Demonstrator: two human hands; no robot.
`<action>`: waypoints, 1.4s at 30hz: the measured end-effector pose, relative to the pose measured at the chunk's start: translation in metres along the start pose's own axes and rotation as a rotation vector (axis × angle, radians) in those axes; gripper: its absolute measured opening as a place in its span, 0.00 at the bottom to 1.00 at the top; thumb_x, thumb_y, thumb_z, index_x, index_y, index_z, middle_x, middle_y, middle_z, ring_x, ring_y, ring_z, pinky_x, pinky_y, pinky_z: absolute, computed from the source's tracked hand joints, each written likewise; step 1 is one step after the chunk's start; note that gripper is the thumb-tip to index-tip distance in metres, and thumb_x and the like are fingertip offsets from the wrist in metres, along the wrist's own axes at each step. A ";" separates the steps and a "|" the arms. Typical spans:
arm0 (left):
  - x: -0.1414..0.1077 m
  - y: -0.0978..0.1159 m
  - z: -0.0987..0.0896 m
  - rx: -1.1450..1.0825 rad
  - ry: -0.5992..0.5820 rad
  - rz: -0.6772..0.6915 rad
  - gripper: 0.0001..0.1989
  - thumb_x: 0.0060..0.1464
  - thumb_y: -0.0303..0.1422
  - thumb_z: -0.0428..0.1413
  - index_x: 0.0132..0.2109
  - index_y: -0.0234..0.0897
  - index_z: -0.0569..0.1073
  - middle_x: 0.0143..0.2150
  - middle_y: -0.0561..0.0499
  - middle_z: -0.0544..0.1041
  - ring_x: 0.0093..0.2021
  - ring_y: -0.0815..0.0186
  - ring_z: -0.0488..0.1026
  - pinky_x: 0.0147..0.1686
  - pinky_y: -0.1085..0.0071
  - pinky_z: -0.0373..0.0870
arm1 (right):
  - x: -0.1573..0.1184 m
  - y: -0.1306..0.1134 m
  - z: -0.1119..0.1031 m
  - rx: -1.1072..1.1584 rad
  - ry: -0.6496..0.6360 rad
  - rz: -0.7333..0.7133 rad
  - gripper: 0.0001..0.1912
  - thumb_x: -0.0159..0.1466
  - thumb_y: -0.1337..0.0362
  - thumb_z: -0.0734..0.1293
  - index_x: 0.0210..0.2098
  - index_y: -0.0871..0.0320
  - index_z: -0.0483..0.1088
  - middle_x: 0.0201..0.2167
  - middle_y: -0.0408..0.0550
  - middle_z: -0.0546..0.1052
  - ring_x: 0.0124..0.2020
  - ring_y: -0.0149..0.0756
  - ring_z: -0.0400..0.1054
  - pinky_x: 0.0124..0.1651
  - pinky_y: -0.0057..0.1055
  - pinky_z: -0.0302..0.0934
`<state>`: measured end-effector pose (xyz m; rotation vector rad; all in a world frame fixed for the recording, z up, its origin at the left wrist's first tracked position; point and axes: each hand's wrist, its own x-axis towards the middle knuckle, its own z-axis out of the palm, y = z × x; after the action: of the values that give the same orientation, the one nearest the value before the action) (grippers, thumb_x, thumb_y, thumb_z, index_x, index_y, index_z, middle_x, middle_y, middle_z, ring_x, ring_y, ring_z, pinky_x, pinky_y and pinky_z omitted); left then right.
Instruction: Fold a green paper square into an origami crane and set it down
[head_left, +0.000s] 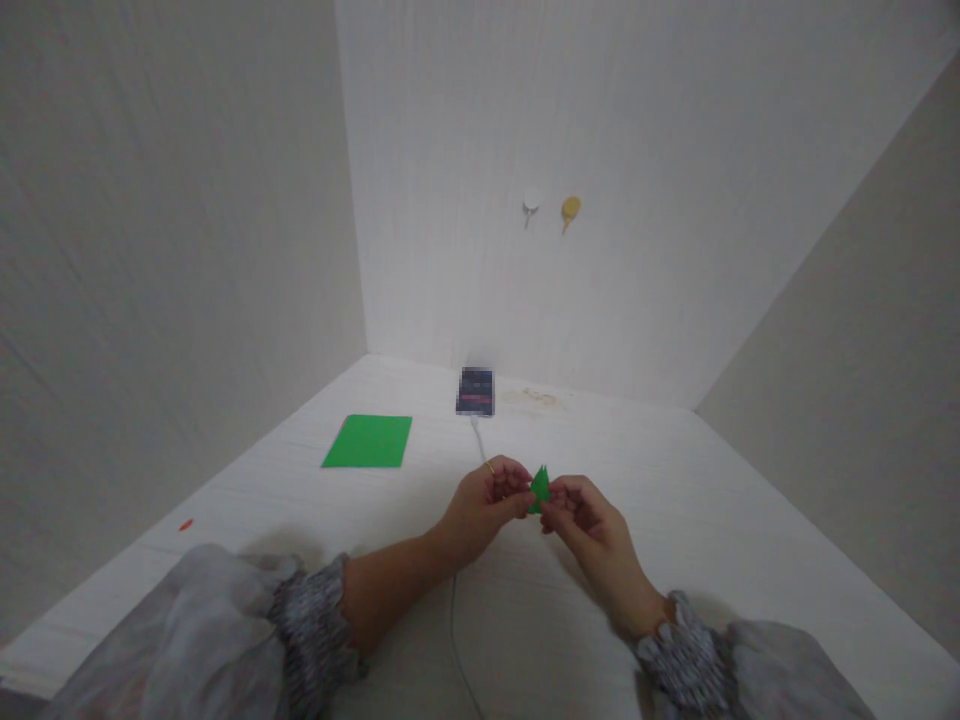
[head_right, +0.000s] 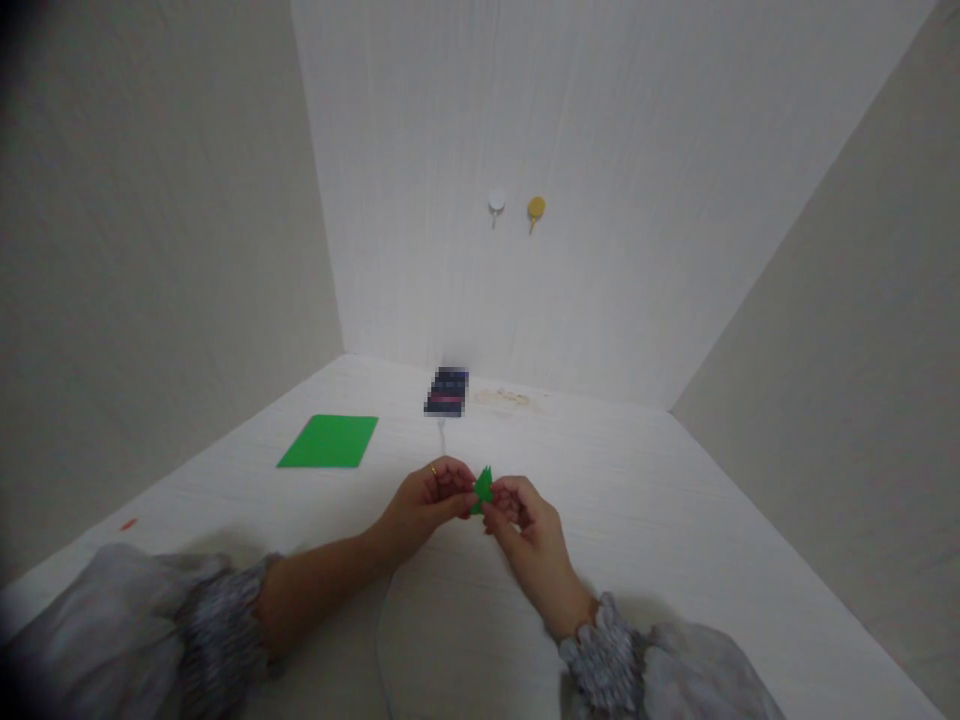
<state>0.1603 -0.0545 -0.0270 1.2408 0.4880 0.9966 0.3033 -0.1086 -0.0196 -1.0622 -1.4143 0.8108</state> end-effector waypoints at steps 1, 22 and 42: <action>0.000 -0.001 -0.001 -0.006 -0.009 0.000 0.12 0.40 0.29 0.59 0.34 0.33 0.66 0.28 0.54 0.70 0.27 0.73 0.67 0.28 0.75 0.62 | 0.000 0.000 0.000 0.030 0.007 0.024 0.07 0.54 0.64 0.66 0.32 0.56 0.65 0.23 0.40 0.69 0.22 0.28 0.65 0.26 0.27 0.62; -0.006 0.000 -0.004 -0.144 -0.064 -0.158 0.10 0.40 0.30 0.60 0.32 0.31 0.70 0.28 0.51 0.74 0.28 0.70 0.71 0.33 0.69 0.67 | 0.003 0.002 -0.003 0.293 -0.050 0.225 0.06 0.53 0.64 0.68 0.28 0.60 0.70 0.18 0.43 0.74 0.18 0.29 0.67 0.23 0.27 0.63; -0.002 0.003 0.000 0.000 0.084 -0.054 0.09 0.37 0.31 0.62 0.28 0.32 0.71 0.26 0.52 0.74 0.28 0.70 0.69 0.33 0.71 0.65 | 0.005 0.000 -0.001 0.131 0.019 0.195 0.09 0.52 0.60 0.67 0.28 0.59 0.69 0.20 0.43 0.73 0.23 0.31 0.66 0.30 0.29 0.61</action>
<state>0.1585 -0.0561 -0.0245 1.1837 0.5840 1.0059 0.3042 -0.1041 -0.0174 -1.1141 -1.2368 1.0176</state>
